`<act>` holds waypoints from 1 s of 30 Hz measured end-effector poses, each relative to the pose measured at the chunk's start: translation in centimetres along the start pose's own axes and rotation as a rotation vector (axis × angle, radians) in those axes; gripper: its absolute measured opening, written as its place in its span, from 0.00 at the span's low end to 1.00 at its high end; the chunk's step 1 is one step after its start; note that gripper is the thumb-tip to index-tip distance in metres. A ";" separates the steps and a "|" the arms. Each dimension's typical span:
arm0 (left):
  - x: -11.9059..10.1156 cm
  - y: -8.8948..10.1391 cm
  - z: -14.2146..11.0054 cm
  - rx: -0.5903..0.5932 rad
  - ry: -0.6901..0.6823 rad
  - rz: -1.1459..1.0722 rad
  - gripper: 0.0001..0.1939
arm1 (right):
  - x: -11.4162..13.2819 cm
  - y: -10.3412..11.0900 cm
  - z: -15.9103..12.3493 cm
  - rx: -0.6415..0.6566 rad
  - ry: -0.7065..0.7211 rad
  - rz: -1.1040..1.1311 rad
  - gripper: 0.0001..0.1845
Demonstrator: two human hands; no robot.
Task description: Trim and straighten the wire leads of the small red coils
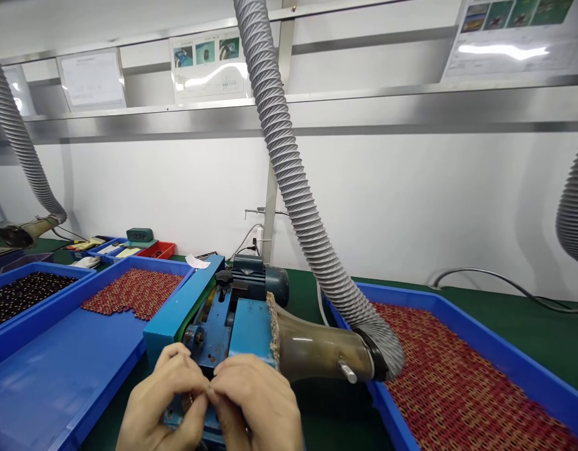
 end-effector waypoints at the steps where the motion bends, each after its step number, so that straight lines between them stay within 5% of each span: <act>1: -0.3 -0.1 -0.1 -0.036 -0.037 0.092 0.12 | -0.4 -0.1 -0.1 -0.022 -0.092 -0.017 0.09; 5: -1.1 -0.2 -0.5 -0.144 -0.084 0.274 0.12 | -2.9 -1.7 -1.5 0.063 -0.684 0.423 0.21; 7: -0.8 -0.1 -0.3 -0.139 -0.040 0.198 0.12 | -3.0 -2.2 -1.6 0.088 -0.758 0.640 0.25; 9: -0.3 0.1 -0.1 -0.113 0.037 0.073 0.12 | -3.0 -1.2 -1.1 0.025 -0.628 0.535 0.24; 12: 0.5 0.4 0.2 -0.071 0.145 -0.097 0.11 | -2.1 0.1 -0.3 -0.023 -0.319 0.257 0.04; 16: 0.4 0.2 0.1 -0.008 0.074 -0.069 0.12 | -0.3 -0.2 -0.1 0.034 0.051 0.040 0.16; 19: -0.4 -0.1 -0.3 -0.050 -0.050 0.149 0.12 | -0.7 -0.2 -0.2 -0.024 -0.079 -0.087 0.08; 22: -1.1 -0.2 -0.6 -0.129 -0.109 0.283 0.11 | -3.0 -1.4 -1.4 0.062 -0.611 0.320 0.21; 24: -1.1 -0.1 -0.5 -0.145 -0.078 0.248 0.12 | -3.2 -1.9 -1.8 0.102 -0.759 0.564 0.27; 26: -0.5 0.1 -0.3 -0.132 0.009 0.120 0.13 | -3.1 -0.9 -1.1 0.031 -0.635 0.484 0.25; 29: 0.7 0.3 0.0 -0.088 0.149 -0.129 0.11 | -1.8 0.3 -0.1 0.005 -0.268 0.227 0.03; 30: 1.0 0.3 0.0 -0.076 0.172 -0.189 0.10 | -1.4 0.2 0.0 0.039 -0.167 0.195 0.08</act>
Point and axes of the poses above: each hand's wrist, its own z-axis towards the middle knuckle, its own y-axis out of the back of the hand, x = y × z, the point moved 6 cm from there along z, towards the middle knuckle, and after that the axes turned 2 degrees about y, right-handed, at the moved point
